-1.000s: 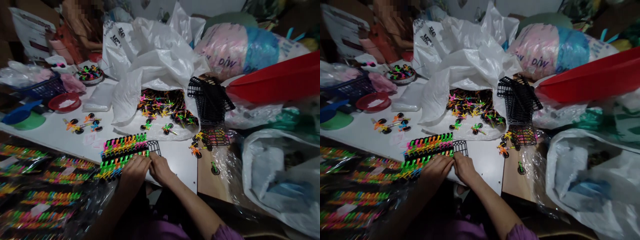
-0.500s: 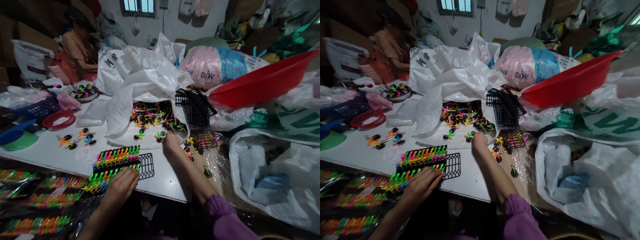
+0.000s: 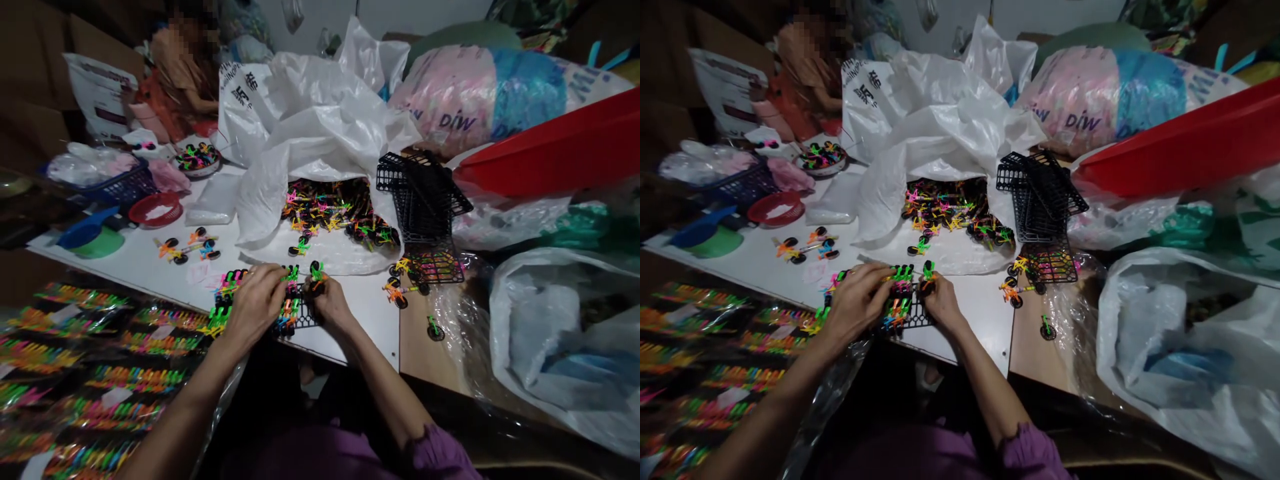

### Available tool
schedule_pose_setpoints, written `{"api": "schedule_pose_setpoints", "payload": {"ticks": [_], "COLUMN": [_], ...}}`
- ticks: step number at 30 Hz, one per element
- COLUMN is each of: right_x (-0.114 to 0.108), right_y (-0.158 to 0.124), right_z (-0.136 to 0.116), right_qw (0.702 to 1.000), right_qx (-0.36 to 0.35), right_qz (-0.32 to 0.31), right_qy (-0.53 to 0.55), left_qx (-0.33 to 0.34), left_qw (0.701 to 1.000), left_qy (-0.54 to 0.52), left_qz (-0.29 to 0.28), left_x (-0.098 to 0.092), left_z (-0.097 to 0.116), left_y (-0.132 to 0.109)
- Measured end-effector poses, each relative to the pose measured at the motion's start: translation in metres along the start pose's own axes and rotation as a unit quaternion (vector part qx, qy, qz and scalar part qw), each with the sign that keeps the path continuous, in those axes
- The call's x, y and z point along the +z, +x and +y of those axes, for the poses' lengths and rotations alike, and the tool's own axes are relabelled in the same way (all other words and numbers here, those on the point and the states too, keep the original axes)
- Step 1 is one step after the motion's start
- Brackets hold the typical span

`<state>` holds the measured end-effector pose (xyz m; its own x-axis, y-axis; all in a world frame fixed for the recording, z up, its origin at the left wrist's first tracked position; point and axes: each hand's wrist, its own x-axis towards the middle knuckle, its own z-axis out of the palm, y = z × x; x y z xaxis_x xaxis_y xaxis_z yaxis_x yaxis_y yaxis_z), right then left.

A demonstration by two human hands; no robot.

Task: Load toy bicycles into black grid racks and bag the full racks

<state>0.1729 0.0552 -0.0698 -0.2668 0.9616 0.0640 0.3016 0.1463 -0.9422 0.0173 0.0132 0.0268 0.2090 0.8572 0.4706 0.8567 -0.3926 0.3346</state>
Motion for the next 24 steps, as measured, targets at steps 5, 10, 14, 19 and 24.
{"api": "schedule_pose_setpoints", "payload": {"ticks": [5, 10, 14, 19, 24], "right_x": [0.006, 0.005, 0.003, 0.009, 0.013], "right_y": [0.003, -0.002, 0.000, 0.004, 0.010], "right_z": [-0.003, -0.005, -0.005, -0.001, -0.002], "right_qw": [0.989, 0.978, 0.974, 0.969, 0.953], "right_qx": [-0.051, -0.078, -0.080, -0.076, -0.057], "right_qz": [0.000, -0.017, -0.029, -0.045, -0.081], "right_qy": [-0.142, -0.191, -0.208, -0.230, -0.285], "left_qx": [0.016, 0.018, 0.032, 0.045, 0.027], "left_qw": [0.989, 0.993, 0.996, 0.996, 0.997], "left_qy": [-0.027, -0.019, -0.013, -0.017, 0.009], "left_qz": [-0.147, -0.116, -0.084, -0.079, -0.074], "left_x": [0.023, 0.034, 0.038, 0.042, 0.045], "left_z": [-0.007, -0.009, -0.012, -0.013, -0.010], "left_y": [0.016, 0.011, 0.008, 0.006, 0.007]}}
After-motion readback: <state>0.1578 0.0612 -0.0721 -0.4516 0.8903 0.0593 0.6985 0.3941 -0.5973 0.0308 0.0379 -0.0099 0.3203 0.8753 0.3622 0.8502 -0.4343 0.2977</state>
